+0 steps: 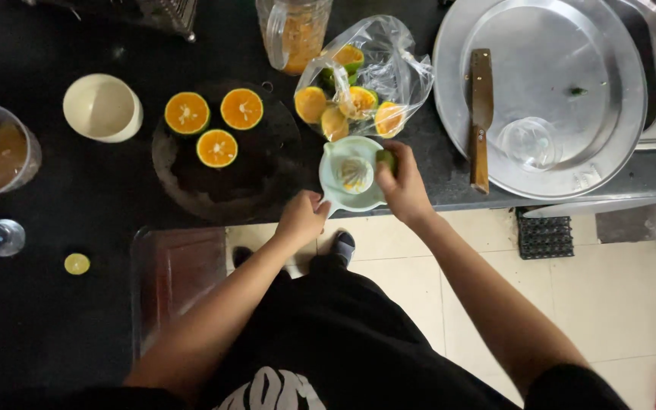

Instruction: Squeezing oranges using a manual juicer and pouring the juice into a pitcher.

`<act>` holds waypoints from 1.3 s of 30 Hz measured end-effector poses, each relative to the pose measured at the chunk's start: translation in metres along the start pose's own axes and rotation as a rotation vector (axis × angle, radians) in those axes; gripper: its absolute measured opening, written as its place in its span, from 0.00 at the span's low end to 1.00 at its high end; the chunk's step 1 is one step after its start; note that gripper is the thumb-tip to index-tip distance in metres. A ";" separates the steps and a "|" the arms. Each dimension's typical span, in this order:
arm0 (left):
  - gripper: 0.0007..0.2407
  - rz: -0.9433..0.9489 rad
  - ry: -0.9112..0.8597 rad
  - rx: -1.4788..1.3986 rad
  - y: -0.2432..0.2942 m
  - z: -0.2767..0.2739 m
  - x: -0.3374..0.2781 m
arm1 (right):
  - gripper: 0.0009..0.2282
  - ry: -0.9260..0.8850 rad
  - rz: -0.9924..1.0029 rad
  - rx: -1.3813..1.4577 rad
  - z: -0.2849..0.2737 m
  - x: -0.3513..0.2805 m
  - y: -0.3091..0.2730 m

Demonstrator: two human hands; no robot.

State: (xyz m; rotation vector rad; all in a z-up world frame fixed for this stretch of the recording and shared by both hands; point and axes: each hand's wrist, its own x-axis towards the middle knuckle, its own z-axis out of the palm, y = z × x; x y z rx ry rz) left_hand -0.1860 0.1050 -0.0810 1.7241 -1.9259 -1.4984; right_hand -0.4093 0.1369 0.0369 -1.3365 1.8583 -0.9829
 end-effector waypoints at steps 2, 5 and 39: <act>0.21 -0.033 -0.012 0.052 -0.008 0.004 0.003 | 0.24 -0.040 -0.165 -0.292 0.005 0.010 -0.001; 0.17 -0.026 -0.012 0.154 0.001 -0.002 -0.002 | 0.29 -0.115 -0.434 -0.725 0.018 0.022 0.013; 0.09 0.101 -0.479 0.322 0.011 -0.034 0.049 | 0.14 -0.018 -0.698 -1.128 0.063 0.051 0.060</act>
